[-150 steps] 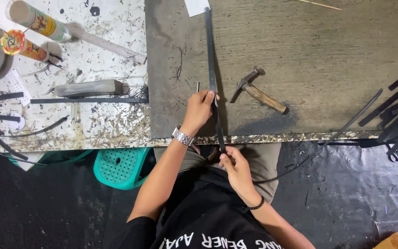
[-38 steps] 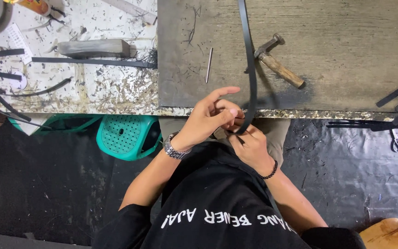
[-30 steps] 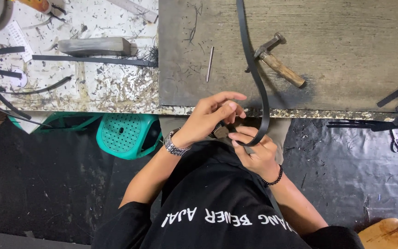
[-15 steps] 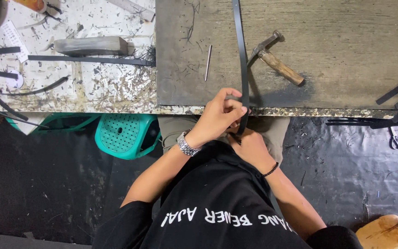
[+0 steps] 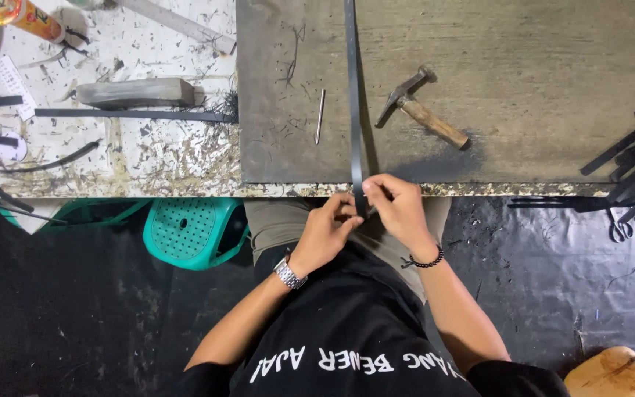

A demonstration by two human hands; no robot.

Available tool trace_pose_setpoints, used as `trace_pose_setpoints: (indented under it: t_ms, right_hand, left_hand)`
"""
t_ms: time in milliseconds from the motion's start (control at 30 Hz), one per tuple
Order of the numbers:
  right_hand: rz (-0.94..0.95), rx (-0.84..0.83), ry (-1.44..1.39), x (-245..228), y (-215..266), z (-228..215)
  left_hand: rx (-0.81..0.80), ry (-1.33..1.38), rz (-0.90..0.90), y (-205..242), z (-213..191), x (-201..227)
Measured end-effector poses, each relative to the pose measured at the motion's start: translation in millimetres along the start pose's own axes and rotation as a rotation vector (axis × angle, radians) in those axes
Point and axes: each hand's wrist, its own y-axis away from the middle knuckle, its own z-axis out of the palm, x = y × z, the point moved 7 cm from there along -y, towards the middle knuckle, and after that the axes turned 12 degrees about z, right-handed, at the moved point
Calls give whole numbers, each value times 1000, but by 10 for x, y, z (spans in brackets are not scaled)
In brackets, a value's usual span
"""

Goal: The person selects a long black leather strip and places it on a workbench. Using a nail and a hammer, they drive a series of nails along the length of the strip. After finishing, they place the strip aside and pick up another strip to repeat the process.

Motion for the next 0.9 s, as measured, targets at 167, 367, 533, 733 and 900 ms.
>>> trace_pose_setpoints:
  t_ms: [167,367,533,733,900]
  right_hand:
    - [-36,25,-23,58,74,65]
    - [-15,46,-48,77,240,10]
    - [-13,17,-48,338,293,61]
    - [-30,-36,-17,211,286,67]
    - [-27,58,5,-10,67,-45]
  left_hand:
    - [13,79,-42,-80,-108,-55]
    - [-94,207,-77,-294,-63,-69]
    - [74,485,-114,-528,-233,-107]
    - [154,232,-67,-602,-423,-76]
    - [77,90,-83,-409,-262,-170]
